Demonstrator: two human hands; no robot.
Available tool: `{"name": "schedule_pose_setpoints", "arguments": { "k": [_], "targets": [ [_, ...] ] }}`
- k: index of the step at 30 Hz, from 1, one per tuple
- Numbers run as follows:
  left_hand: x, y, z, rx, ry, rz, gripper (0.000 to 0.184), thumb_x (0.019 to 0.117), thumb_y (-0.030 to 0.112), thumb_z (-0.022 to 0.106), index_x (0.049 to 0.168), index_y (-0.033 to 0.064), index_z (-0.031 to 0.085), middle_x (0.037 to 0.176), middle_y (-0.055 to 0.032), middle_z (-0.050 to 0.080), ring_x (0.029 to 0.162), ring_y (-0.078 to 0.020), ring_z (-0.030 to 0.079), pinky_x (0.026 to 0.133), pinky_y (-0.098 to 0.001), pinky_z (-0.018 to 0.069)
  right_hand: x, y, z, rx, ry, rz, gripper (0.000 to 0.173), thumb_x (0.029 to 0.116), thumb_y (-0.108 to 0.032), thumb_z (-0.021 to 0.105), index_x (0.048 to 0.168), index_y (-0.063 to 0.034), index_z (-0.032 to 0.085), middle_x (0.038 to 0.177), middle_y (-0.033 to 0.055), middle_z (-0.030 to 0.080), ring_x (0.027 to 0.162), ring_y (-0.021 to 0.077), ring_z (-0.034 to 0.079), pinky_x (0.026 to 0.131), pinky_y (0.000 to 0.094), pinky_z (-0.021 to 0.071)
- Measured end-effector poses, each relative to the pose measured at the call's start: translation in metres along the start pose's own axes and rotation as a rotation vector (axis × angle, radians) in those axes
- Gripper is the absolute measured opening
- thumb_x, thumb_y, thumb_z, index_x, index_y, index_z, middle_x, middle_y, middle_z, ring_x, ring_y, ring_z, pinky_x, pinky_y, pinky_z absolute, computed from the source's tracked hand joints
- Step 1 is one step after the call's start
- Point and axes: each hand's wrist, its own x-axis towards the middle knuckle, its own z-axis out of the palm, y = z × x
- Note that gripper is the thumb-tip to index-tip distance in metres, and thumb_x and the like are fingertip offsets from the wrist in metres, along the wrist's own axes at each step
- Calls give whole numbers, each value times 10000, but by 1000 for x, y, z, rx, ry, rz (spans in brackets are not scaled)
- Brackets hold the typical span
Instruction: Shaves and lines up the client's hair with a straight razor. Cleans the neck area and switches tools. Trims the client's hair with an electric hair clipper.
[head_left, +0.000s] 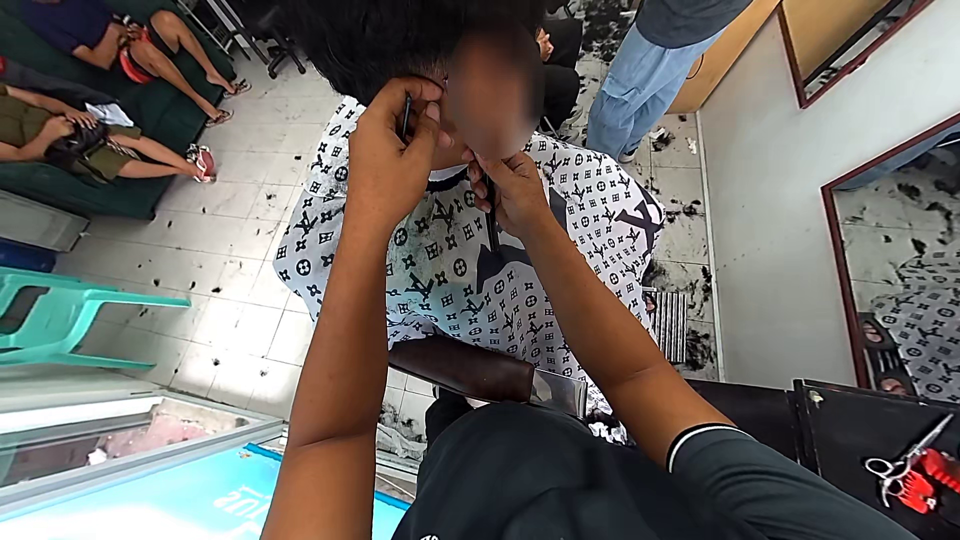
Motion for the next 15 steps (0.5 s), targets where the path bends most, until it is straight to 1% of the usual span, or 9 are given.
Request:
{"name": "schedule_pose_setpoints", "arguments": {
  "k": [6, 11, 15],
  "targets": [
    [0, 0, 0, -4, 4, -13, 241, 1061, 175, 525, 1253, 63, 618, 906, 30, 710, 733, -4, 640, 688, -181, 519, 0, -2, -3, 32, 13, -20, 222, 1090, -170, 442, 1050, -52, 627, 780, -7, 618, 569, 59, 557, 480, 197, 475],
    [0, 0, 0, -2, -6, -9, 245, 1060, 174, 520, 1255, 53, 605, 931, 23, 708, 748, -3, 642, 700, -185, 522, -2, -1, -2, -57, -22, -2, 210, 1081, -152, 464, 1046, -38, 637, 754, -13, 624, 558, 55, 554, 483, 200, 475],
    [0, 0, -1, -3, -3, -3, 237, 1061, 174, 518, 1245, 54, 609, 920, 27, 706, 746, -4, 639, 695, -182, 520, 0, -2, -3, -52, -17, 22, 212, 1081, -157, 465, 1052, -39, 639, 759, -13, 622, 559, 53, 551, 479, 196, 470]
  ]
}}
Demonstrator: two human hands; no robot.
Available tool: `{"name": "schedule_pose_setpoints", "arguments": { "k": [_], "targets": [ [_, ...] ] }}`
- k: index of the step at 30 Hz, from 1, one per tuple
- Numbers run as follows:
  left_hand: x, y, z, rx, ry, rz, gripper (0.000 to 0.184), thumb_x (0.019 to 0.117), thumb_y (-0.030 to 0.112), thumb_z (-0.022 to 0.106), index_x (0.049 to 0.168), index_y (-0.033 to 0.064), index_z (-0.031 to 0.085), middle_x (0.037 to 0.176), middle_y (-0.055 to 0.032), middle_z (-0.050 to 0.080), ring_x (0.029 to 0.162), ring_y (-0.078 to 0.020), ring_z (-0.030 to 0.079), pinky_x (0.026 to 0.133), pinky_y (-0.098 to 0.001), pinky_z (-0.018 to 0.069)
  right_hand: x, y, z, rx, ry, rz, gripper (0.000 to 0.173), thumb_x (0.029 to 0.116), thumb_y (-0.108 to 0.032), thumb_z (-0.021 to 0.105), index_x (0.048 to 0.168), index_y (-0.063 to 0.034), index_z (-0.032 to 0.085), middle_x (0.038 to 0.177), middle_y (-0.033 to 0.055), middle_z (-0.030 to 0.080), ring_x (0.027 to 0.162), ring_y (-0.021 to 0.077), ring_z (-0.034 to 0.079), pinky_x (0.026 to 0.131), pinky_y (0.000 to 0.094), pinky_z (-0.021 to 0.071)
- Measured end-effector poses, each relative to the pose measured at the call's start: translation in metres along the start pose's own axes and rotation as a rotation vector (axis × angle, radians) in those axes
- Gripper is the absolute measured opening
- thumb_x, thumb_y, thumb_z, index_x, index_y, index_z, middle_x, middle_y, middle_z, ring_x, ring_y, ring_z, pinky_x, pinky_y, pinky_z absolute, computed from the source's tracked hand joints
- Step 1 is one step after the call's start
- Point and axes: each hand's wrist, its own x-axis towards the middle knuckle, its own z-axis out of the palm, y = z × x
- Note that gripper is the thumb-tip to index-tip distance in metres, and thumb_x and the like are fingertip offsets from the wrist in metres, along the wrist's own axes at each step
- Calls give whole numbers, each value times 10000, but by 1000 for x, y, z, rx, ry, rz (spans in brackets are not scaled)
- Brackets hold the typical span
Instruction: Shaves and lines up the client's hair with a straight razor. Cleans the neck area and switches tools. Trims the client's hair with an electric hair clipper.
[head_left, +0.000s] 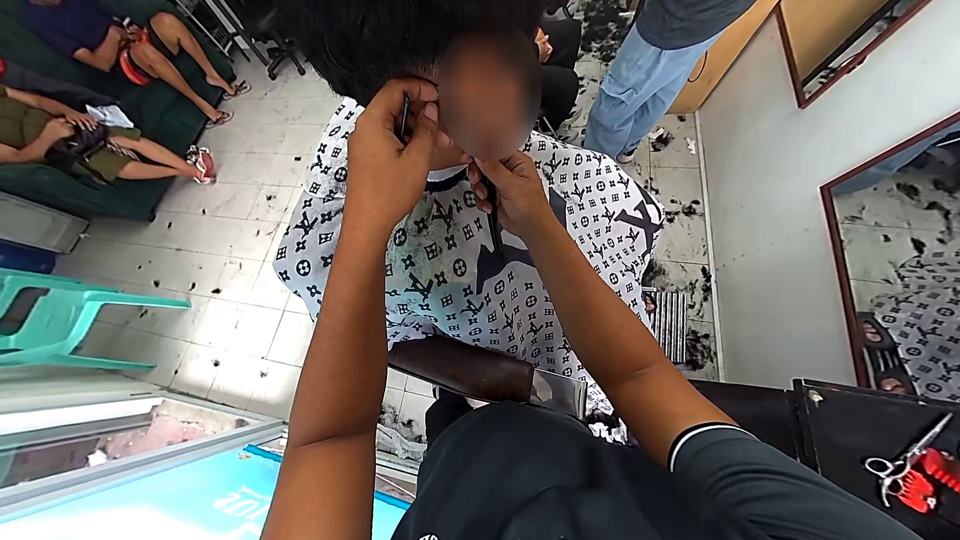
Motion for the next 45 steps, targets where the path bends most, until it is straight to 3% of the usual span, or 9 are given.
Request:
{"name": "schedule_pose_setpoints", "arguments": {
  "k": [14, 18, 21, 24, 31, 35, 39, 42, 45],
  "targets": [
    [0, -2, 0, -14, 7, 10, 240, 1058, 170, 528, 1250, 56, 613, 903, 26, 708, 726, -3, 641, 680, -180, 522, 1, -3, -3, 65, 3, -28, 220, 1089, -163, 446, 1050, -48, 630, 777, -8, 622, 568, 56, 557, 482, 197, 475],
    [-8, 8, -11, -87, 50, -86, 364, 1123, 298, 383, 1125, 73, 670, 849, 58, 717, 662, -2, 604, 589, -204, 477, -14, -19, -10, 59, -31, -74, 214, 1085, -198, 455, 1065, -84, 635, 787, -36, 632, 576, 43, 563, 499, 197, 493],
    [-14, 11, -36, -107, 182, -47, 528, 1136, 301, 195, 1182, 28, 644, 1034, 6, 709, 894, -53, 638, 822, -284, 521, -37, -36, -19, 15, -36, -103, 192, 1073, -242, 509, 1115, -112, 643, 809, -63, 635, 582, 26, 555, 500, 188, 485],
    [-5, 17, -42, -278, 451, -50, 472, 1136, 251, 123, 1058, 96, 563, 756, 65, 684, 619, -35, 606, 559, -214, 473, -55, -46, -24, -49, -52, -107, 181, 1059, -256, 558, 1146, -124, 645, 785, -81, 621, 538, 2, 509, 460, 169, 443],
    [16, 17, -34, -693, 544, -202, 163, 1126, 222, 404, 1160, 64, 423, 923, -65, 676, 739, -155, 694, 641, -272, 595, -84, -64, -22, -229, -64, -138, 275, 1104, -293, 450, 1191, -105, 630, 753, -79, 601, 496, 2, 469, 436, 171, 423],
    [9, -5, -30, -749, 533, -132, 131, 1115, 232, 448, 1115, 103, 422, 893, -31, 655, 696, -123, 666, 594, -238, 570, -103, -72, -16, -420, -50, -137, 369, 1124, -326, 359, 1223, -94, 628, 796, -71, 629, 580, 17, 555, 524, 190, 507],
    [-5, -23, -33, -668, 284, 77, 129, 1107, 201, 380, 1046, 163, 486, 656, 124, 537, 582, -21, 549, 600, -216, 509, -118, -86, 1, -696, -41, -87, 355, 1121, -275, 356, 1309, -57, 564, 736, -61, 596, 530, -6, 478, 468, 154, 412],
    [-24, -20, -40, -408, -88, 252, 338, 1119, 243, 365, 1247, 39, 602, 1054, 43, 702, 884, -23, 656, 771, -242, 562, -117, -104, 15, -1030, -87, -28, 290, 1104, -247, 413, 1274, -55, 546, 778, -25, 624, 580, 41, 547, 516, 206, 487],
    [-29, -10, -33, -137, -265, 482, 333, 1085, 196, 469, 1258, 16, 691, 1328, -131, 636, 1160, -144, 624, 959, -303, 531, -100, -118, 23, -1396, -196, -79, 326, 1085, -225, 440, 1239, -28, 649, 932, 79, 686, 787, 187, 660, 731, 404, 578]
  ]
}}
